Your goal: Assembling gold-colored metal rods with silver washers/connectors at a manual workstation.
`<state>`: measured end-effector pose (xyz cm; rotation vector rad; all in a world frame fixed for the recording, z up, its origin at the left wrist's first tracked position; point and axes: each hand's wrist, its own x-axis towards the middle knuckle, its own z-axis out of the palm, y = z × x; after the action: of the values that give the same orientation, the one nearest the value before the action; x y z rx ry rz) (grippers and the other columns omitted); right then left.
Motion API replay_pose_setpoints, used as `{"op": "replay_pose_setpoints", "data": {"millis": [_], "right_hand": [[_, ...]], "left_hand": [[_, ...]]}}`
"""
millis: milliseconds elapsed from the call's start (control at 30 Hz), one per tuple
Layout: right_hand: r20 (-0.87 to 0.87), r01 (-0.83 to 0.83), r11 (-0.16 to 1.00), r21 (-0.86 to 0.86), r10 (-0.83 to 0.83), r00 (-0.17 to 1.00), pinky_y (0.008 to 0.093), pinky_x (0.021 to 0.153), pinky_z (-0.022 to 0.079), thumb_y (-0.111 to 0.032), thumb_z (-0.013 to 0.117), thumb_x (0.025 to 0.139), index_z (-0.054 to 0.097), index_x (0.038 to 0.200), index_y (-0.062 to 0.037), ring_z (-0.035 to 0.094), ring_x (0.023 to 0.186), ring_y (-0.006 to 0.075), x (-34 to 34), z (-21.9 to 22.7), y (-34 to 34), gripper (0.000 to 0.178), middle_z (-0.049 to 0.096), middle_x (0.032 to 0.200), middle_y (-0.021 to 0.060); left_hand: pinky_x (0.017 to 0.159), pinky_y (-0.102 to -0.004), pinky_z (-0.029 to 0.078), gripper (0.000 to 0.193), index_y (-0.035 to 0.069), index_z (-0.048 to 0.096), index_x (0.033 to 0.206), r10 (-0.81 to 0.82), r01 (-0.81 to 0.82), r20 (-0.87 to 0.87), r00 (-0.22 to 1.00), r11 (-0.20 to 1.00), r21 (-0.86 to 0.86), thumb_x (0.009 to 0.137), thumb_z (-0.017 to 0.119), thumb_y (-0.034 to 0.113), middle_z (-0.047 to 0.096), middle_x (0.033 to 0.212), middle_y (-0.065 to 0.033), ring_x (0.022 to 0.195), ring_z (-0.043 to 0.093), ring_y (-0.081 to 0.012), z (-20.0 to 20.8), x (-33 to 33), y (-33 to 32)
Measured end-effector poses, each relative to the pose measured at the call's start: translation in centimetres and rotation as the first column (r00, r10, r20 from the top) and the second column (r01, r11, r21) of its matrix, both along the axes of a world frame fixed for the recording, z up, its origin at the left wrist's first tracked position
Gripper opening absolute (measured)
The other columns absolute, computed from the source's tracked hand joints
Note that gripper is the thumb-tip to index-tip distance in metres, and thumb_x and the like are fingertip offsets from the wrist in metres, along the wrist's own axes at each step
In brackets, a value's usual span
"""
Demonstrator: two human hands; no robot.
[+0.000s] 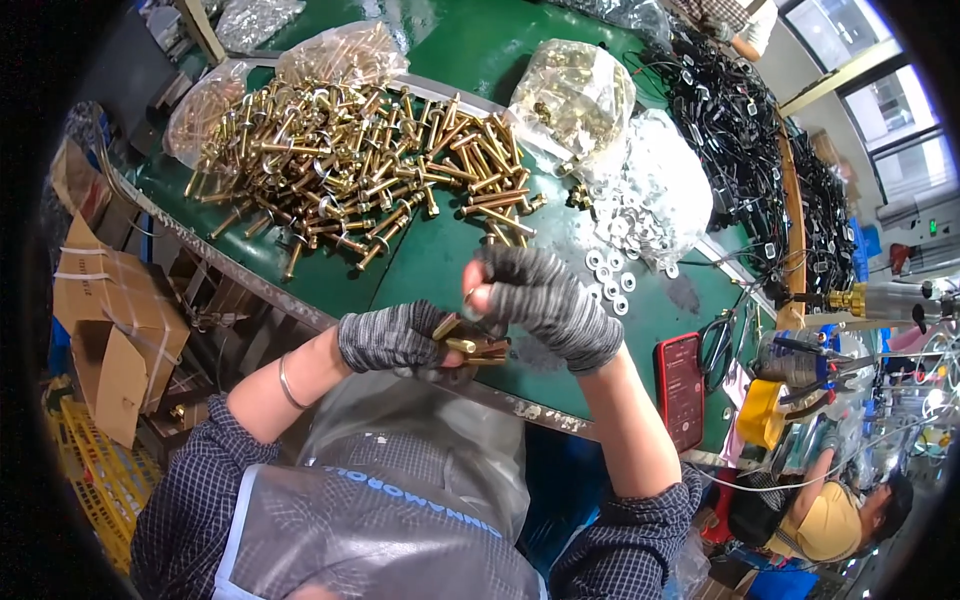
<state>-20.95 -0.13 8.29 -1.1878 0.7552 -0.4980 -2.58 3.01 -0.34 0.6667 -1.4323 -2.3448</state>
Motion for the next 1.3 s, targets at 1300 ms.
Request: {"op": "replay_pose_setpoints", "data": {"millis": [1300], "right_hand": [[-0.511,-0.328,0.623,-0.71,-0.135,0.849,0.0347,0.066,0.045,-0.006,0.056,0.074,0.054,0.088,-0.0036,0.056,0.076,0.0282,-0.1,2.5,1.1,0.015,0.055,0.079,0.013]], "left_hand": [[0.038,-0.0176,0.03,0.026,0.005,0.062,0.083,0.07,-0.079,0.132,0.989,0.995,0.063,0.078,0.06,0.03,0.048,0.052,0.0042,0.042,0.039,-0.0026,2.9,-0.7,0.3]]}}
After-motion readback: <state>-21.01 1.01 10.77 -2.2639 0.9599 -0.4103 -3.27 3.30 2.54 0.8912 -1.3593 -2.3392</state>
